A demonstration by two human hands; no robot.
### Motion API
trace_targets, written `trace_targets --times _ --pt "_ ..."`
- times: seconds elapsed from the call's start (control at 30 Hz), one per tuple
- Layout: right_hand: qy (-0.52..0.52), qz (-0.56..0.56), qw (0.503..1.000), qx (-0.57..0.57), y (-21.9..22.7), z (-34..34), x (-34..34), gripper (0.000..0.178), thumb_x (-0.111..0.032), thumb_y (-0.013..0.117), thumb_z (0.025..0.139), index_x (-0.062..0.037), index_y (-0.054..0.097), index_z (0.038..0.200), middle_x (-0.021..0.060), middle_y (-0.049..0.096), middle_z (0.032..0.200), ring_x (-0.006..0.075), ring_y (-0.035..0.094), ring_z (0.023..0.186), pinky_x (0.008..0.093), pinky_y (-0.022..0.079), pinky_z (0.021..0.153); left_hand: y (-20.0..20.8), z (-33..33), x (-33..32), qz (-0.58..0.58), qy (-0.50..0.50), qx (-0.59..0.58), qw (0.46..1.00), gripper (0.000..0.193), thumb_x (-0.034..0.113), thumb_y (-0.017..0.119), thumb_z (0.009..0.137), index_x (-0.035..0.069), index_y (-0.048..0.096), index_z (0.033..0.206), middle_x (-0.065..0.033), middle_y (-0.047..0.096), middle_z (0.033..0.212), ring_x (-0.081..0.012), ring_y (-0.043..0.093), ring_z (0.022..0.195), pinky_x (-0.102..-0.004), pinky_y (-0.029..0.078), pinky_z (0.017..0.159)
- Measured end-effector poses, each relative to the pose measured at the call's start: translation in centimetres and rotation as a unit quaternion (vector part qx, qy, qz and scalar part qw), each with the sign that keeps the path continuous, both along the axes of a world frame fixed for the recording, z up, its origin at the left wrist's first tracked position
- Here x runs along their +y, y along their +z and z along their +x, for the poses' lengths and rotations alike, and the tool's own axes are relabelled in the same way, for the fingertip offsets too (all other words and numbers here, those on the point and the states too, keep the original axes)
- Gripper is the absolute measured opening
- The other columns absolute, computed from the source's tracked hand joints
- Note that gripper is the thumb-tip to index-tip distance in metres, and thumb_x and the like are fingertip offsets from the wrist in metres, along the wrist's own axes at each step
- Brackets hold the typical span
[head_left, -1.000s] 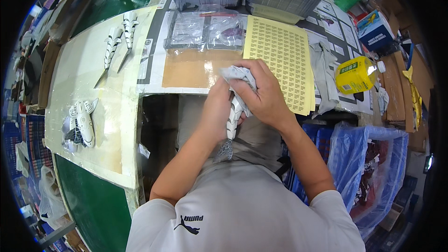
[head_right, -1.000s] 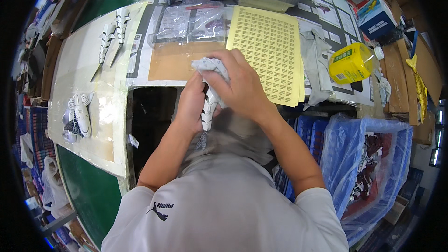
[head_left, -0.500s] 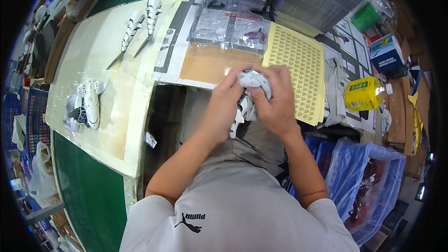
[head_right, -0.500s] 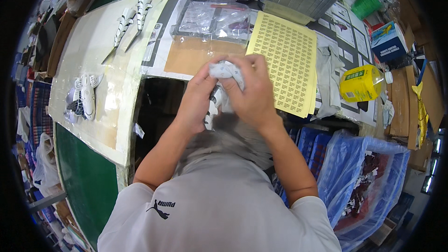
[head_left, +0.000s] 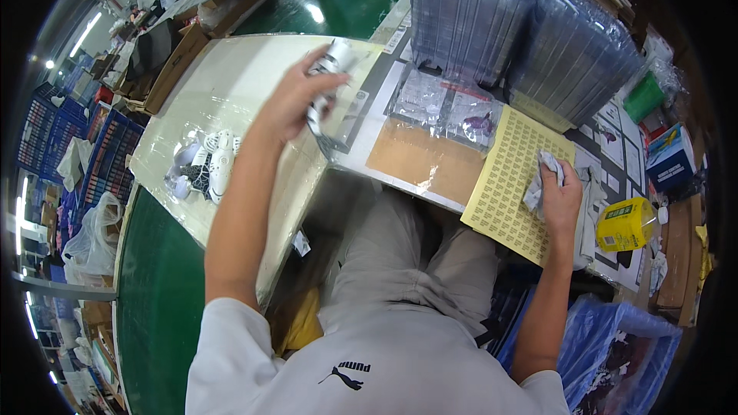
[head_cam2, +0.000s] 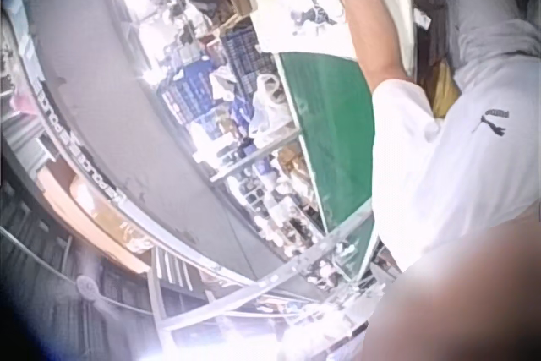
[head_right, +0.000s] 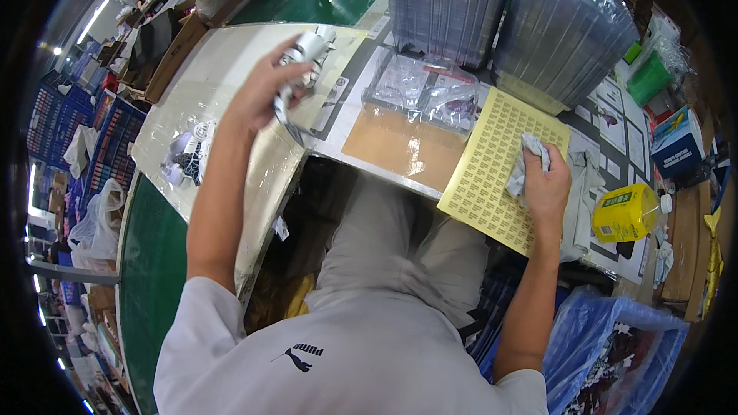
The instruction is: The person assembles white plastic decorative items by wiping them with a cloth, applying stickers, and using a red tool to adjust parts. The person places finished items into clear plastic packaging and stacks them on the table.
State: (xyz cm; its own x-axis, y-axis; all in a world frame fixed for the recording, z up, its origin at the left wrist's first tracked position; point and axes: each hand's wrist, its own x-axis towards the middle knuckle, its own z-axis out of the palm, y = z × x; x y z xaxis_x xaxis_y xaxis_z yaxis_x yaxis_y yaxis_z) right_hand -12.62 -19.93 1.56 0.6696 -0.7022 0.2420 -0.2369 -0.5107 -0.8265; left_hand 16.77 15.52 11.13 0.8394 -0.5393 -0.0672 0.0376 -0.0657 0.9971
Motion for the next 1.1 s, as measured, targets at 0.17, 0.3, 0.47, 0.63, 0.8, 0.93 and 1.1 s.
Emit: trace_targets --times 0.17,0.3,0.47,0.63,0.8,0.93,1.1 --pt "-0.083 -0.168 0.975 0.117 -0.3 -2.7 -0.7 0.054 -0.027 0.073 0.098 -0.0028 0.059 0.145 0.0196 0.069 0.131 0.0231 0.066 0.114 0.0327 0.052 0.096 -1.4 11.1 0.7 0.168 0.108 -0.112 0.973 0.088 0.02 0.078 0.085 0.002 0.039 0.161 -0.0165 0.073 0.113 -0.0223 0.069 0.087 -0.0374 0.057 0.076" --pt "-0.103 -0.124 0.982 0.096 0.4 -7.7 -0.4 0.055 -0.022 0.073 0.099 -0.0036 0.057 0.149 0.0183 0.067 0.138 0.0234 0.062 0.12 0.034 0.052 0.098 -5.8 14.7 0.6 0.414 0.168 -0.279 0.85 0.097 0.028 0.078 0.081 0.009 0.032 0.164 -0.0197 0.072 0.13 -0.0334 0.071 0.115 -0.0434 0.055 0.098" --pt "-0.119 -0.04 0.99 0.071 3.2 -18.1 -0.7 0.047 -0.018 0.072 0.101 -0.0039 0.063 0.145 0.0123 0.07 0.131 0.0182 0.065 0.112 0.0331 0.053 0.094 -6.7 15.7 1.3 0.508 0.149 -0.261 0.807 0.102 0.027 0.075 0.08 0.019 0.025 0.168 -0.0188 0.069 0.138 -0.0365 0.067 0.128 -0.0456 0.053 0.106" --pt "-0.311 -0.078 0.939 0.122 6.8 -28.9 -0.2 0.045 -0.035 0.065 0.107 -0.0058 0.066 0.141 0.0042 0.07 0.131 0.0164 0.065 0.111 0.0295 0.053 0.085 -6.7 18.7 0.8 0.459 0.225 -0.284 0.811 0.107 0.042 0.078 0.081 0.015 0.024 0.168 -0.0219 0.067 0.142 -0.0399 0.066 0.129 -0.0484 0.051 0.108" --pt "-0.382 -0.21 0.888 0.145 8.7 -37.7 1.6 0.04 -0.033 0.071 0.104 -0.0026 0.073 0.129 0.0051 0.074 0.115 0.0151 0.067 0.101 0.028 0.053 0.083 -11.1 21.2 -1.7 0.452 0.123 -0.283 0.837 0.103 0.075 0.06 0.093 0.004 0.036 0.164 -0.0311 0.067 0.136 -0.0469 0.063 0.129 -0.0525 0.048 0.11" --pt "-0.45 -0.059 0.89 0.034 8.6 -46.7 2.2 0.029 -0.028 0.072 0.102 -0.0049 0.077 0.12 0.0063 0.076 0.099 0.0132 0.069 0.087 0.03 0.054 0.076 -14.3 21.4 0.0 0.398 0.071 -0.404 0.821 0.104 0.055 0.075 0.091 0.004 0.026 0.167 -0.0278 0.062 0.145 -0.0437 0.062 0.13 -0.0482 0.048 0.111" --pt "-0.537 0.023 0.804 0.252 9.0 -56.6 4.2 0.028 -0.028 0.073 0.095 -0.002 0.08 0.105 0.0119 0.077 0.087 0.0187 0.071 0.071 0.0358 0.057 0.065 -16.0 24.8 2.8 0.242 -0.056 -0.272 0.93 0.075 0.019 0.071 0.099 0.002 0.036 0.163 -0.0202 0.062 0.139 -0.0238 0.067 0.11 -0.0354 0.057 0.093"
